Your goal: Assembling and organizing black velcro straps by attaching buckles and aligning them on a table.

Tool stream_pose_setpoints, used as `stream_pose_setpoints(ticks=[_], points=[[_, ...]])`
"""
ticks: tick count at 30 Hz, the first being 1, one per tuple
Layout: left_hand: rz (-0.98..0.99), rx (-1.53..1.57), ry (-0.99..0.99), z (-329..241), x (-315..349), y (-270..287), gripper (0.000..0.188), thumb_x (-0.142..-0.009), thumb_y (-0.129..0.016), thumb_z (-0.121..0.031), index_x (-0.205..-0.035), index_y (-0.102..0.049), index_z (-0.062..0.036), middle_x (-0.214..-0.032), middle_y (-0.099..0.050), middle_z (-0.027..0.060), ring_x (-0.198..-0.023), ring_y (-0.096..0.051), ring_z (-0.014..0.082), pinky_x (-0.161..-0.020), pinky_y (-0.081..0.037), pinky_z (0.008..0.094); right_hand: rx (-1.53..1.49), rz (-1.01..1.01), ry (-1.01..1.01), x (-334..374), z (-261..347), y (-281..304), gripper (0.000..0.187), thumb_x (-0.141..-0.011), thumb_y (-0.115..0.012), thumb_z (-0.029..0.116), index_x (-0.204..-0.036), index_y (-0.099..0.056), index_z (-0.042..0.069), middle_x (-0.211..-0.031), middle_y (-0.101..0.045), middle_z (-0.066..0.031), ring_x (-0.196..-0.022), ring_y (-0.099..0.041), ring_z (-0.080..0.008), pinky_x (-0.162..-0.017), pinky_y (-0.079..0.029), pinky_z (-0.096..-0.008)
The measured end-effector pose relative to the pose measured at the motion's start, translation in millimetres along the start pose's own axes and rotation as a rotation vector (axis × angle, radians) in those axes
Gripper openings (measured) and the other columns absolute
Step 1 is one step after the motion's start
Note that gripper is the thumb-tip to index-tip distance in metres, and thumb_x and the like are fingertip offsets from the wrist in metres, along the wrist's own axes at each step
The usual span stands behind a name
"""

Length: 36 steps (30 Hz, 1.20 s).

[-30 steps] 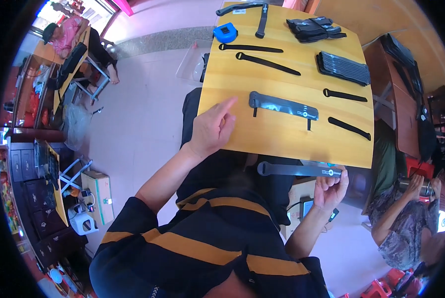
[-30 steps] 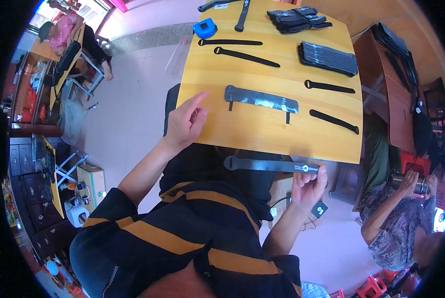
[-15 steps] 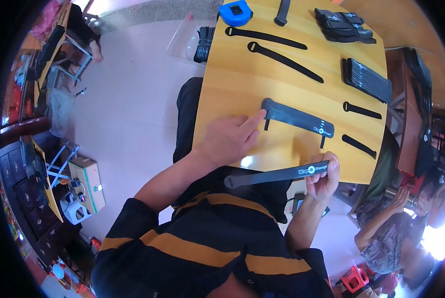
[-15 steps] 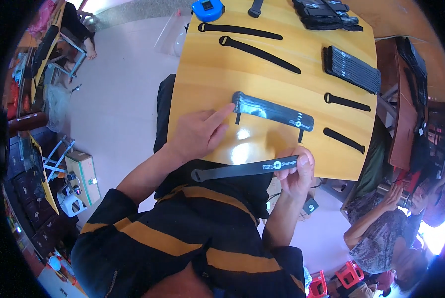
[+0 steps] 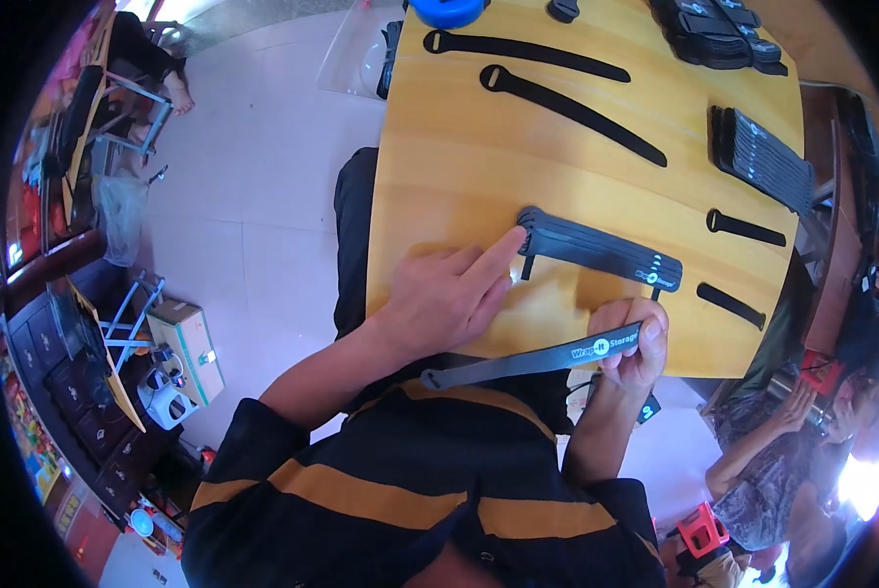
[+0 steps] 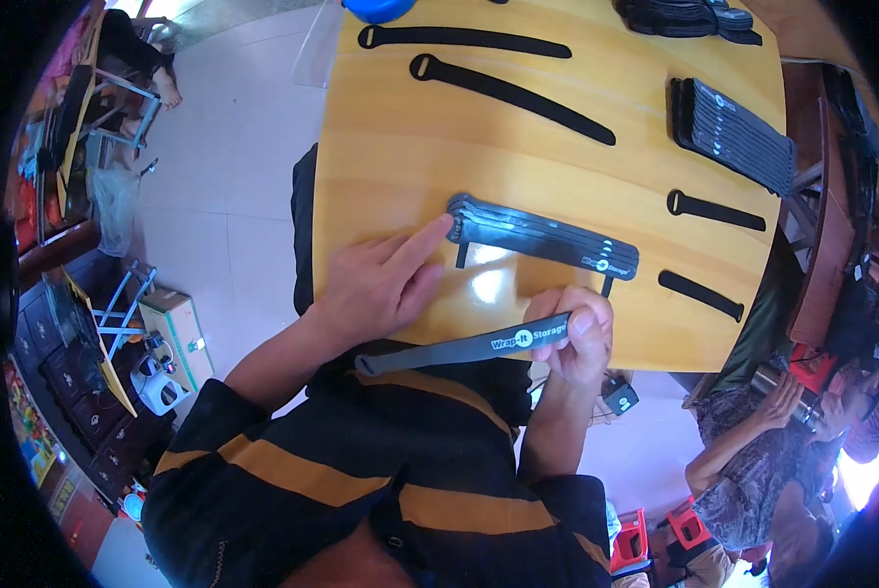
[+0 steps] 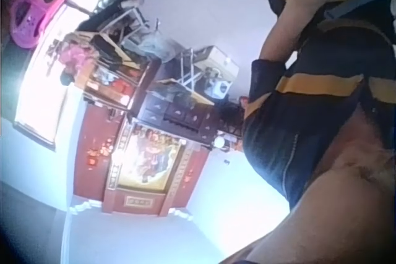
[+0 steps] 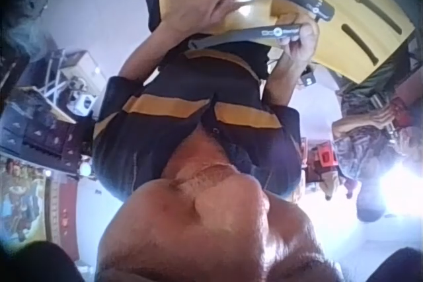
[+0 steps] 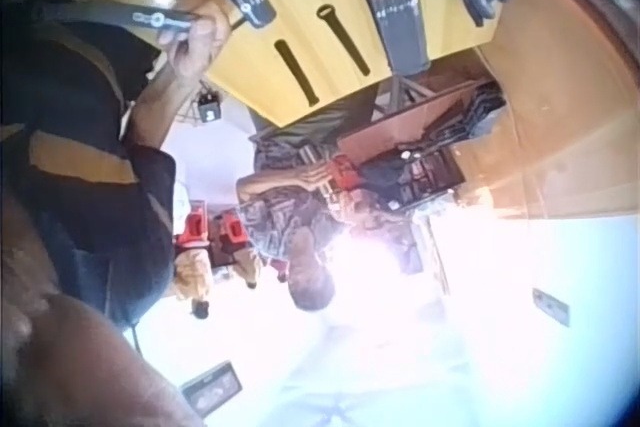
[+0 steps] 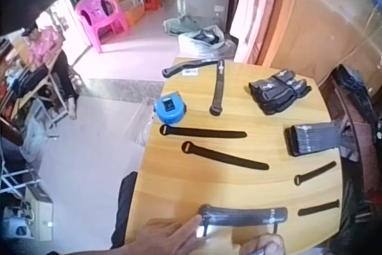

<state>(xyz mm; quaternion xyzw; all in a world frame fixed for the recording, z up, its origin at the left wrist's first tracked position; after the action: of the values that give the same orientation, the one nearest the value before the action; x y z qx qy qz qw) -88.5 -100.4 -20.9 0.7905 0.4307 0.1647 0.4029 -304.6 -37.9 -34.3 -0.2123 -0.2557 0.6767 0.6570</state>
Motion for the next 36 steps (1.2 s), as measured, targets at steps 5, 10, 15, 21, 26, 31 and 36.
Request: stream_pose_setpoints(ticks=[5, 10, 15, 21, 26, 31, 36], points=[[-0.137, 0.12, 0.011, 6.9, 1.8, 1.5, 0.045, -0.086, -0.069, -0.011, -0.131, -0.063, -0.0064, -0.075, -0.066, 0.0046, -0.063, -0.065, 0.0204, -0.055, -0.05, 0.0335, 0.001, -0.018, 0.02, 1.2, 4.2, 3.0, 0.04, -0.106, -0.05, 0.033, -0.071, -0.049, 0.012, -0.056, -0.057, -0.0021, -0.044, -0.05, -0.011, -0.046, -0.04, -0.0256], [0.023, 0.596, 0.261, 24.6, 8.6, 24.5, 0.037, -0.088, -0.067, -0.007, -0.126, -0.066, -0.0056, -0.077, -0.064, 0.0052, -0.064, -0.062, 0.0141, -0.058, -0.049, 0.0278, 0.072, -0.077, -0.009, 8.6, 11.1, -4.8, 0.042, -0.104, -0.053, 0.035, -0.071, -0.049, 0.011, -0.057, -0.056, -0.0057, -0.047, -0.05, -0.0111, -0.044, -0.039, -0.0245], [0.015, 0.478, -0.158, -38.9, 9.5, 73.1, 0.048, -0.085, -0.077, -0.022, -0.127, -0.063, -0.0041, -0.108, -0.067, 0.0163, -0.098, -0.066, 0.0279, -0.082, -0.053, 0.0364, 0.203, -0.024, -0.017, 24.5, 17.1, -25.8, 0.043, -0.105, -0.054, 0.033, -0.073, -0.053, 0.003, -0.071, -0.062, -0.01, -0.057, -0.058, -0.0118, -0.052, -0.043, -0.0236], [-0.03, 0.294, -0.151, -88.3, 49.8, 52.5, 0.043, -0.083, -0.077, -0.02, -0.122, -0.065, -0.0039, -0.098, -0.07, 0.0147, -0.087, -0.068, 0.0322, -0.076, -0.054, 0.039, 0.158, -0.094, 0.073, 46.7, 12.5, -66.3, 0.038, -0.106, -0.051, 0.031, -0.079, -0.053, 0.004, -0.074, -0.061, -0.0091, -0.058, -0.057, -0.0132, -0.055, -0.045, -0.025], [-0.101, 0.415, -0.166, -98.8, 75.0, 49.0, 0.026, -0.089, -0.069, -0.01, -0.114, -0.068, -0.0029, -0.088, -0.071, 0.0156, -0.076, -0.069, 0.0319, -0.067, -0.054, 0.0379, 0.098, -0.089, 0.23, 68.8, 15.9, -91.7, 0.034, -0.105, -0.054, 0.033, -0.089, -0.052, 0.004, -0.081, -0.056, -0.0104, -0.06, -0.054, -0.0137, -0.058, -0.046, -0.0247], [-0.16, 0.44, -0.124, -108.2, 89.2, 45.8, 0.021, -0.093, -0.065, -0.01, -0.113, -0.068, -0.0025, -0.092, -0.07, 0.0176, -0.08, -0.069, 0.0346, -0.069, -0.054, 0.0387, 0.268, -0.123, 0.36, 85.8, 17.6, -111.4, 0.027, -0.102, -0.061, 0.025, -0.117, -0.06, 0.003, -0.109, -0.058, -0.0063, -0.073, -0.056, -0.0107, -0.068, -0.047, -0.0232], [-0.203, 0.439, -0.184, -118.3, 98.2, 40.4, 0.021, -0.093, -0.065, -0.011, -0.112, -0.067, -0.0027, -0.091, -0.069, 0.0172, -0.08, -0.069, 0.036, -0.069, -0.054, 0.0385, 0.353, -0.077, 0.397, 91.7, 20.7, -121.1, 0.024, -0.103, -0.061, 0.024, -0.111, -0.064, 0.002, -0.108, -0.06, -0.0059, -0.072, -0.054, -0.008, -0.066, -0.046, -0.0221]])
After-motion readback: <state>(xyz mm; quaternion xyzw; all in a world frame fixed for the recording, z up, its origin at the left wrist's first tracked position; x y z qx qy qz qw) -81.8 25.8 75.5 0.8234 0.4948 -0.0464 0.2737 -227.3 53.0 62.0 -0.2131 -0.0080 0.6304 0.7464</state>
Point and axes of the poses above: each hand's wrist, its own x-axis away from the middle knuckle, its own y-axis out of the back of the hand, z = x × y, the point moved 4 cm from there along -x, towards the middle knuckle
